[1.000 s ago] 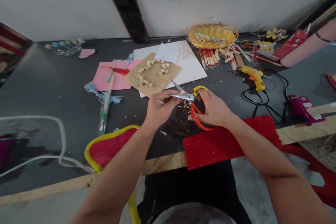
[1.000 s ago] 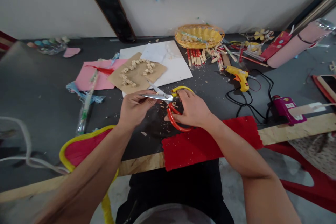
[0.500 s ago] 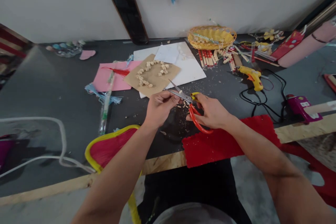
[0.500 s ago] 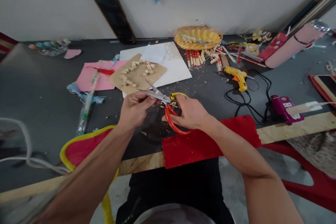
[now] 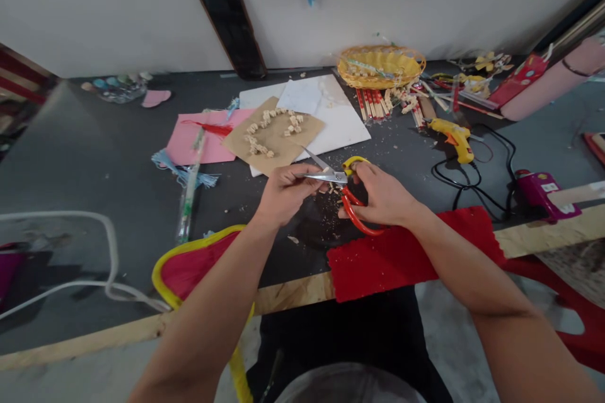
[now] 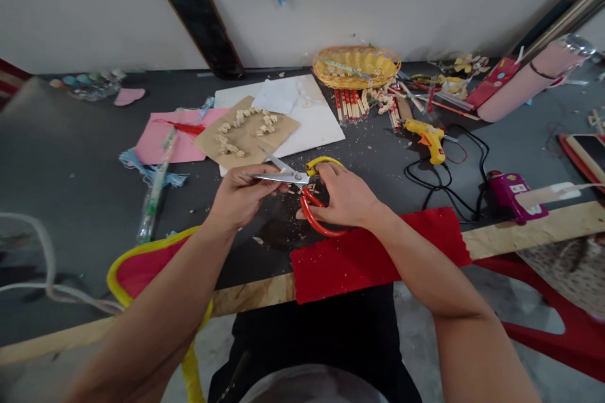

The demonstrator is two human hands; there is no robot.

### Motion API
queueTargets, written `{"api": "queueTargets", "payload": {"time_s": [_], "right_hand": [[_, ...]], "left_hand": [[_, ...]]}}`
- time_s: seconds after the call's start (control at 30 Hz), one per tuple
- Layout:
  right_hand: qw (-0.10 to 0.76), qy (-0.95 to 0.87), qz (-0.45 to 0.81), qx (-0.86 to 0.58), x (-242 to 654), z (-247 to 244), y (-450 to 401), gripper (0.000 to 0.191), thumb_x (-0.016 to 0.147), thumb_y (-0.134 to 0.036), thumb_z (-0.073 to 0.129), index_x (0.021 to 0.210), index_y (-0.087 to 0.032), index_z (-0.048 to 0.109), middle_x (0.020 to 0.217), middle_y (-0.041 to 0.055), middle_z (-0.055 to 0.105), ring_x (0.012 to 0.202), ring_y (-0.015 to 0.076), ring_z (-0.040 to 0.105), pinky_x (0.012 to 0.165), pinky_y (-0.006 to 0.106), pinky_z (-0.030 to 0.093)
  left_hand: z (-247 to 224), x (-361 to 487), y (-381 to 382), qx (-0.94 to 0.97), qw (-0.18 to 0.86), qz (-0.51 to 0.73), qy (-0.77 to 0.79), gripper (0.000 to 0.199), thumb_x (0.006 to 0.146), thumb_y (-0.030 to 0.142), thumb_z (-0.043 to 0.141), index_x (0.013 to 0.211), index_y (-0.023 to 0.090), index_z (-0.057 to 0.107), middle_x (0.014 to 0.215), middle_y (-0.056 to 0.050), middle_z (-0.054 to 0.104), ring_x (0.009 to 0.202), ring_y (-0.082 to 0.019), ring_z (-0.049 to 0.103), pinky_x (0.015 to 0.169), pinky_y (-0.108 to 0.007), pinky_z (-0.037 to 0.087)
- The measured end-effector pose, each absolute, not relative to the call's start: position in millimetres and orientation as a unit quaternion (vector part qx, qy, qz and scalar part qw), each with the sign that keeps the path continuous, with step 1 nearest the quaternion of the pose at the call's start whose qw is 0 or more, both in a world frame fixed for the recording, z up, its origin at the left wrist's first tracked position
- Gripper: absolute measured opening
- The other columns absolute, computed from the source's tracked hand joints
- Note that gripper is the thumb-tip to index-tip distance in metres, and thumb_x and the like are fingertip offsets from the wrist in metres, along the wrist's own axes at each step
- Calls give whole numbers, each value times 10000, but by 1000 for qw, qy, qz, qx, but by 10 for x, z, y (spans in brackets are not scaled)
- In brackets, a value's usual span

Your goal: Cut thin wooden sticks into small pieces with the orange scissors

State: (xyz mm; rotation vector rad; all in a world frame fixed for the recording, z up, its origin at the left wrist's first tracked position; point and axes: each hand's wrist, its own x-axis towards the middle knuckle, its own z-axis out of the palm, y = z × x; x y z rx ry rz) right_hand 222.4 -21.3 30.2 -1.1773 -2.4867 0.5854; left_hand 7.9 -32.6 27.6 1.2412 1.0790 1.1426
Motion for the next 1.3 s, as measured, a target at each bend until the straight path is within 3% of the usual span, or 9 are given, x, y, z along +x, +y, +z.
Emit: {"api": "queueTargets", "payload": {"time_s": [0.17,0.53,0.73,0.93,1.3], "right_hand": [[141,-870,218,-418,2227,335,-218,489,765,-653,569,904,-212,411,854,56,552,724,210,532,626,320,391],[114,-852,224,-459,2154,365,-289,513,798,-681,514,943,-196,430,843,50,571,641,182,519,575,297,328],[134,-845,202,-476,2182,327,-245,513,767,-677,558,930,-208,424,874,57,570,767,230,563,613,317,381],[149,-868,176,-440,2204,297,-231,543,761,-639,585,1009,-186,418,1041,137,563,944,296,560,759,403,454],[139,-868,205,-430,2188,306,-246,514,798,-660,530,978,-191,419,957,109,578,805,248,567,669,357,432]], "left_hand": [[272,90,-332,483,570,489,450,92,665,243,763,714,167,748,591,-23,688,551,-114,593,498,-207,400],[273,134,-319,475,556,506,457,161,666,311,781,672,157,737,616,-22,657,573,-110,562,529,-217,412],[242,178,-320,461,511,554,468,168,636,289,800,726,165,730,682,-15,689,654,-130,618,649,-248,497],[223,160,-327,481,520,529,467,122,646,253,771,736,178,737,633,-8,693,593,-127,617,587,-238,492],[264,150,-328,473,530,508,487,165,642,292,775,725,164,714,597,-13,670,557,-127,591,531,-235,439]]}}
